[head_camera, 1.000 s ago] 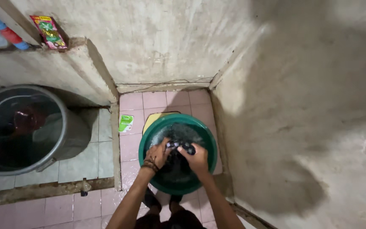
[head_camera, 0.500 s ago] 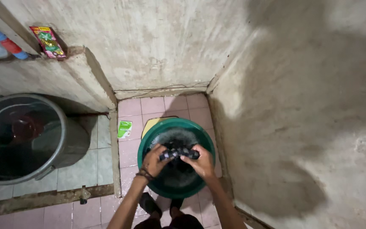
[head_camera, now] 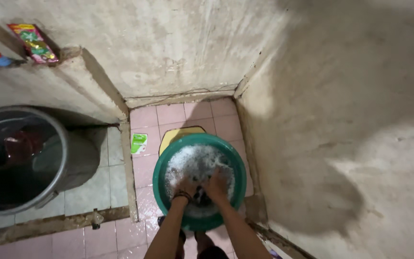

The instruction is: The person washes a dark patterned garment by hand in a green basin with soapy water, then rinses it using water from a large bucket with a red ladle and adds detergent from a packet.

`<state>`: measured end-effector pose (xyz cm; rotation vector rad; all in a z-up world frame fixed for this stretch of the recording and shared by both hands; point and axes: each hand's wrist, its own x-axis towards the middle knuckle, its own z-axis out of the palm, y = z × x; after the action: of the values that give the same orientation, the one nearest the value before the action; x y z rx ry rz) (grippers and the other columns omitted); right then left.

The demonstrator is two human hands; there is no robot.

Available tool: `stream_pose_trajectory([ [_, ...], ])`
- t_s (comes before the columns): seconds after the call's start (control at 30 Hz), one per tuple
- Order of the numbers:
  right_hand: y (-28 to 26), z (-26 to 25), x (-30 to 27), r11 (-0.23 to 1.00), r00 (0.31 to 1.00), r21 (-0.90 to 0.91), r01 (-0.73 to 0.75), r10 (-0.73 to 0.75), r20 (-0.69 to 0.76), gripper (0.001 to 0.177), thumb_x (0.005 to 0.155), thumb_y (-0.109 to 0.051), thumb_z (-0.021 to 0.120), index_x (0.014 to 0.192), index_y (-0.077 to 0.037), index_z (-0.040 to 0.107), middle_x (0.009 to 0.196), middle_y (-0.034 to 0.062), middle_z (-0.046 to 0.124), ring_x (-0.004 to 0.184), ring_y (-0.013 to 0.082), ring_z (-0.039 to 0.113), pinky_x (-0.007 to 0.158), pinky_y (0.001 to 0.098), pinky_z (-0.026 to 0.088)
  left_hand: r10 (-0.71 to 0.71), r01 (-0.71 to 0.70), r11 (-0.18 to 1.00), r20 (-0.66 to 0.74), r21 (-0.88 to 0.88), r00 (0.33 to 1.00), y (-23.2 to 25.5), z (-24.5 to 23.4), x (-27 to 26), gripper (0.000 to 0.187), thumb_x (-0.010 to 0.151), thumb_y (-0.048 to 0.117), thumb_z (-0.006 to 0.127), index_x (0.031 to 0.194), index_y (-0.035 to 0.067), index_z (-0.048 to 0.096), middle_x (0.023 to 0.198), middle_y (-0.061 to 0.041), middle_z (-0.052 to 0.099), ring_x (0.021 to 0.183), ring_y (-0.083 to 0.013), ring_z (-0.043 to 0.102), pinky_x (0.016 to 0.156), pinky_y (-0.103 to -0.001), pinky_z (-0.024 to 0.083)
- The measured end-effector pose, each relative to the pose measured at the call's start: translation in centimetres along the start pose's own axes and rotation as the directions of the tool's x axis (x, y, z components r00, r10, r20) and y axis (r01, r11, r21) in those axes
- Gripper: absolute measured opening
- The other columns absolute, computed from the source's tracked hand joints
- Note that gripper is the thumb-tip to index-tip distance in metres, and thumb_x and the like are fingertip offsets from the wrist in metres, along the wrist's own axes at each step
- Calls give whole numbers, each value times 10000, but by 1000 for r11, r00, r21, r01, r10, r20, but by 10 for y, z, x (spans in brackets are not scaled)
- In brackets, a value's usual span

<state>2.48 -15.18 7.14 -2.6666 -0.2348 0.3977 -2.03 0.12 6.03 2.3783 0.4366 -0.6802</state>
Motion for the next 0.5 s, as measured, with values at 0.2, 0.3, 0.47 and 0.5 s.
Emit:
stream_pose_trajectory([
  [0.2, 5, 18, -5, 981, 952, -110, -158, 181, 245, 831, 805, -336, 808, 1479, -54, 412, 1531, 258, 420, 1407, 480, 416, 1152, 541, 349, -115, 26, 968, 350, 250, 930, -16, 6, 24, 499, 929, 499, 642, 1211, 94, 715, 1275, -183, 695, 1193, -368, 648, 1050, -468, 497],
  [0.3, 9, 16, -3, 967, 921, -110, -229, 252, 296, 649, 828, -366, 757, 1384, -104, 547, 1436, 193, 532, 1340, 384, 507, 1139, 482, 397, -143, 80, 963, 235, 258, 961, -21, 4, 16, 507, 887, 501, 682, 1202, 105, 699, 1257, -179, 693, 1184, -371, 643, 1045, -472, 490],
  [0.47, -2, -19, 6, 981, 987, 106, -160, 157, 39, 343, 822, -269, 729, 1089, -54, 720, 1033, 221, 743, 1001, 384, 703, 899, 468, 548, -92, 117, 975, -139, 187, 986, 1, -45, -11, 537, 818, 505, 750, 1186, 122, 672, 1226, -171, 691, 1169, -376, 634, 1036, -478, 478],
  [0.5, -9, -33, 10, 974, 995, 219, -62, 78, -65, 341, 752, -236, 767, 1026, -39, 718, 985, 218, 734, 954, 386, 701, 847, 460, 545, -67, 95, 986, -194, 139, 979, 13, -63, -16, 546, 805, 506, 763, 1183, 126, 666, 1220, -170, 691, 1166, -377, 632, 1034, -479, 475],
])
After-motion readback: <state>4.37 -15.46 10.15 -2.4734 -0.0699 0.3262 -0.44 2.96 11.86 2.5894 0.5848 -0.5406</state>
